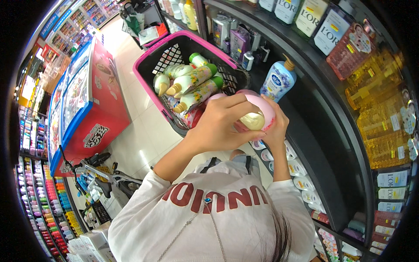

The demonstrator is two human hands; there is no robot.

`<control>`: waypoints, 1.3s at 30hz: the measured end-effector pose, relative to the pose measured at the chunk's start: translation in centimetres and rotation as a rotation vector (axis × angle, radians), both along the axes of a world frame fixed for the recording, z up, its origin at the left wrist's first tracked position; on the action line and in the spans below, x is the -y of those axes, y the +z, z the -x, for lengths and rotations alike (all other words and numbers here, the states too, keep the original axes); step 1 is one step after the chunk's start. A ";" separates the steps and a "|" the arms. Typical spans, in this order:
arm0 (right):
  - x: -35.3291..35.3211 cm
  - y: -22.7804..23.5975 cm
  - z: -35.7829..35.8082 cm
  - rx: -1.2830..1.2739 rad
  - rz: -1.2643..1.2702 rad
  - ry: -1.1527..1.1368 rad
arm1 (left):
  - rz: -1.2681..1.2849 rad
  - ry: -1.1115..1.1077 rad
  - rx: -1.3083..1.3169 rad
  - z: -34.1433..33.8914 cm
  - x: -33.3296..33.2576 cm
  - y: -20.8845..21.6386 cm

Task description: The person selects bottles from the store shelves and places them one by one into a shopping basket by hand.

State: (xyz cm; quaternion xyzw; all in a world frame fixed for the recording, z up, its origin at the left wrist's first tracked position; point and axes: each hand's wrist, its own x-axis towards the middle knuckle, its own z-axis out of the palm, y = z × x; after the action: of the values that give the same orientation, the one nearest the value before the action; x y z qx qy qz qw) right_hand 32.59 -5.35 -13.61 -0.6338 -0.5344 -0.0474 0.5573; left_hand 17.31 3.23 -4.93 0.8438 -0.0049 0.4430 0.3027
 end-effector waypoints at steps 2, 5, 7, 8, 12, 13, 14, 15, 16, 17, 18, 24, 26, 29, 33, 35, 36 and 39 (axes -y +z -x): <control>-1.5 0.8 0.4 0.024 -0.007 0.051 | -0.034 0.050 -0.017 1.2 -0.8 0.3; -4.6 1.9 0.8 0.075 -0.027 0.142 | -0.016 0.156 0.010 2.3 -2.0 0.5; -7.2 2.1 0.8 0.086 -0.045 0.210 | -0.027 0.230 0.024 2.8 -3.2 0.8; -8.6 1.9 0.7 0.091 -0.047 0.235 | -0.038 0.284 0.030 2.9 -3.7 0.9; -14.7 1.2 0.9 0.044 -0.078 0.354 | 0.001 0.447 -0.020 3.8 -6.5 0.3; -16.2 1.3 1.0 0.085 -0.086 0.415 | 0.042 0.491 -0.009 3.9 -7.3 0.0; -17.7 1.3 1.2 0.127 -0.095 0.473 | 0.034 0.510 -0.015 4.1 -8.2 -0.3; -19.2 1.3 1.7 0.135 -0.107 0.517 | 0.040 0.578 -0.002 4.4 -9.2 -0.8; -20.6 1.0 1.9 0.133 -0.111 0.538 | 0.050 0.651 0.016 4.5 -10.0 -1.2; -21.9 0.4 1.9 0.157 -0.072 0.565 | 0.072 0.685 0.032 4.3 -10.7 -1.6; -23.1 -0.2 1.9 0.183 -0.033 0.590 | 0.070 0.698 0.033 4.2 -11.4 -2.2; -28.0 -3.3 3.5 0.155 0.049 0.685 | 0.157 0.881 -0.051 5.4 -14.5 -5.4; -29.0 -4.1 3.7 0.155 0.063 0.728 | 0.161 0.897 -0.061 5.6 -14.9 -5.7; -30.7 -4.9 4.3 0.196 0.036 0.768 | 0.207 0.928 -0.046 5.7 -15.6 -6.4; -31.6 -4.9 4.9 0.205 0.126 0.792 | 0.260 1.006 -0.054 6.3 -17.0 -7.5; -32.7 -5.0 4.8 0.189 0.221 0.860 | 0.280 1.028 -0.060 6.3 -17.7 -7.7; -33.0 -5.1 4.7 0.186 0.223 0.860 | 0.321 1.034 -0.065 6.3 -18.0 -7.8; -33.7 -5.4 4.9 0.145 0.324 0.900 | 0.363 1.042 -0.071 6.6 -19.1 -8.5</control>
State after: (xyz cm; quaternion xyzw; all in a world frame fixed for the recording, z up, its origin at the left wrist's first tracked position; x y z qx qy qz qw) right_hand 27.69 28.38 -18.97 -0.4133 -0.7935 0.2380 0.3779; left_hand 10.66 22.35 -13.47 0.6834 0.4999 0.4992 0.1839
